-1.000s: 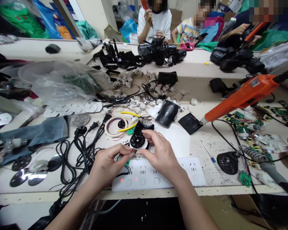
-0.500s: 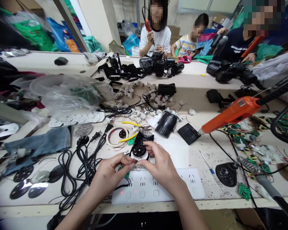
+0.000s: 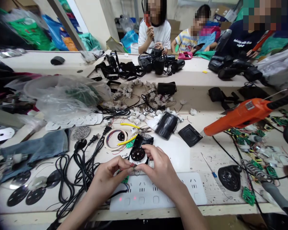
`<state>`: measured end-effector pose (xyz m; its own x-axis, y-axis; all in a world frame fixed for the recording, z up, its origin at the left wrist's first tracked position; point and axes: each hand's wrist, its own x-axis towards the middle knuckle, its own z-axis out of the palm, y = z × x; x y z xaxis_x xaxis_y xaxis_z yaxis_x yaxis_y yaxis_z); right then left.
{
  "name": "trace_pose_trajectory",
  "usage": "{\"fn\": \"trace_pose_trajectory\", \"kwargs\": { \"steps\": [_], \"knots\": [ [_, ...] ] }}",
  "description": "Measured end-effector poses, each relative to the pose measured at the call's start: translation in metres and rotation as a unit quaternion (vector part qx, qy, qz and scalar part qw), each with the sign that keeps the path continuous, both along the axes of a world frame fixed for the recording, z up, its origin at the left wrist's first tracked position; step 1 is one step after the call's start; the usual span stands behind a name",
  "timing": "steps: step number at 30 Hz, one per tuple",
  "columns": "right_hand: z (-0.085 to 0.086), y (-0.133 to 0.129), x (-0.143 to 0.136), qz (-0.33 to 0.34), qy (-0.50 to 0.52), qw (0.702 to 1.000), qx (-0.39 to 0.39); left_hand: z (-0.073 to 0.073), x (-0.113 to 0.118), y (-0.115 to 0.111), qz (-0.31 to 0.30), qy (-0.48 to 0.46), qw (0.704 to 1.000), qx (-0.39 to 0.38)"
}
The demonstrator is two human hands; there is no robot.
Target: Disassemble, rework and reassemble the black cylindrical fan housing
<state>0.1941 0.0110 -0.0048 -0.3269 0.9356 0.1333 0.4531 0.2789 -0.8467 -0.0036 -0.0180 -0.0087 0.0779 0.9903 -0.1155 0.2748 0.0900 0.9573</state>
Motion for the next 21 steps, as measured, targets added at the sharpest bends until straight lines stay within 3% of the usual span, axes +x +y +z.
{"fn": "trace_pose_trajectory", "kwargs": {
  "steps": [6, 21],
  "knots": [
    [-0.0014, 0.0011, 0.0003, 0.005, 0.0, 1.0, 0.004, 0.0018, 0.0018, 0.0015, 0.008, -0.037, 0.999, -0.039],
    [-0.0012, 0.0017, 0.0004, 0.012, -0.014, 1.0, 0.017, 0.0047, 0.0014, 0.0023, 0.011, -0.06, 0.997, -0.041]
  ]
}}
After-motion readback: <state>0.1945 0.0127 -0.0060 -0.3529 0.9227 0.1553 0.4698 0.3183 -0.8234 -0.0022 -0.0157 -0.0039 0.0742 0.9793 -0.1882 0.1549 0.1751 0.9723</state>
